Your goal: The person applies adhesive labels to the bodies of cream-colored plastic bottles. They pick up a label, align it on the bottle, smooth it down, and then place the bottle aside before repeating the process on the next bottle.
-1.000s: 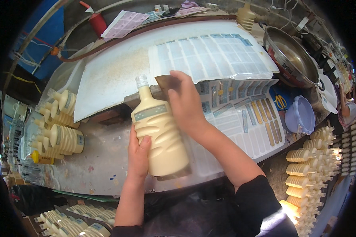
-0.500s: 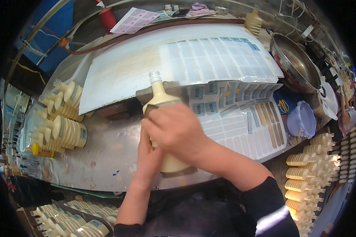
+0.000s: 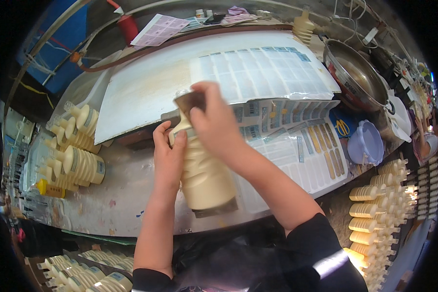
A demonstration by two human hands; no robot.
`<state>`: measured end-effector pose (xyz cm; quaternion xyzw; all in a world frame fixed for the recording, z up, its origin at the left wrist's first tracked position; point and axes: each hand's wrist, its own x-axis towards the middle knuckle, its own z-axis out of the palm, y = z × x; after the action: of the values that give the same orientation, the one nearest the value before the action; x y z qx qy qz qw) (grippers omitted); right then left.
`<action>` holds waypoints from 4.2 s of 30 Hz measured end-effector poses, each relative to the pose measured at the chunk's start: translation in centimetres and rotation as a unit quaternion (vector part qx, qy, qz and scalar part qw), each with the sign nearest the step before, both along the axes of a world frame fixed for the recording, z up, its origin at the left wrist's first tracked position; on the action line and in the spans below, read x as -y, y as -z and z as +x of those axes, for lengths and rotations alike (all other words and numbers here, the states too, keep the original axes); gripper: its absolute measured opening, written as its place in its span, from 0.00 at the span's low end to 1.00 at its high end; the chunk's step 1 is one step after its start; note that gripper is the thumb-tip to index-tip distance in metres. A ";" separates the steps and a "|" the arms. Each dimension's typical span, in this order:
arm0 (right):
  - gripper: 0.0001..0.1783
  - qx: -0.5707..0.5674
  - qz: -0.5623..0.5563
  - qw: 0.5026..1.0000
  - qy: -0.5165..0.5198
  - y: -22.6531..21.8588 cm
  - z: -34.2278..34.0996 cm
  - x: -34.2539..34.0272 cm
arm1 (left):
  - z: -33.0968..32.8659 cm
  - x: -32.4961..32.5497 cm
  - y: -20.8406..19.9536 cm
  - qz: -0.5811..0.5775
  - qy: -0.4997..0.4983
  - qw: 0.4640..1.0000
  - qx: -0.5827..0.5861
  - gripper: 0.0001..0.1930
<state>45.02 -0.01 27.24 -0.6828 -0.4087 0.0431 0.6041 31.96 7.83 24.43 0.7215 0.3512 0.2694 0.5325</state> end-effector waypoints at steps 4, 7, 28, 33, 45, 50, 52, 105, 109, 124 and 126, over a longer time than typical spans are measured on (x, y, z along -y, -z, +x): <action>0.21 0.015 0.005 1.000 0.015 3.2 1.1 0.5 | 0.2 -0.5 1.4 -0.137 0.052 0.987 0.068 0.21; 0.21 0.041 -0.005 0.998 0.050 5.2 2.4 1.3 | 0.0 -0.7 2.0 -0.134 0.078 0.982 0.103 0.19; 0.13 0.405 0.110 0.908 -0.010 0.1 -5.5 6.6 | -2.4 -0.5 1.4 -0.225 0.080 0.938 0.251 0.21; 0.16 0.449 0.048 0.891 -0.044 -1.9 -8.7 6.5 | -3.5 0.7 -0.9 -0.250 0.115 0.919 0.283 0.23; 0.16 -0.133 0.064 0.985 0.093 2.5 -4.3 8.9 | -2.5 3.1 -1.4 -0.208 0.102 0.930 0.286 0.18; 0.16 -0.187 -0.014 0.978 0.094 4.5 -2.0 8.0 | -1.9 1.7 0.1 -0.220 0.086 0.934 0.269 0.17; 0.17 -0.167 0.008 0.982 0.089 4.0 -1.0 7.6 | -1.5 1.1 0.5 -0.229 0.069 0.939 0.246 0.19; 0.22 0.309 -0.436 0.836 0.128 -1.0 15.3 14.3 | -6.6 8.2 5.9 0.098 0.023 0.993 0.063 0.48; 0.23 0.346 -0.405 0.829 0.169 0.8 14.9 14.3 | -6.7 8.5 4.8 0.051 0.004 0.997 0.050 0.46; 0.07 -0.012 -0.135 0.988 -0.070 0.0 0.8 13.7 | -9.3 9.4 5.5 0.035 -0.025 0.998 0.046 0.36; 0.14 0.365 -0.029 0.922 -0.126 0.9 -1.9 12.6 | -9.5 9.0 5.4 0.002 -0.022 0.997 0.071 0.35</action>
<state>43.13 -12.60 26.31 -0.6115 -0.6821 -0.1218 0.3821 22.49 -1.19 19.00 0.6934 0.3279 0.3325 0.5487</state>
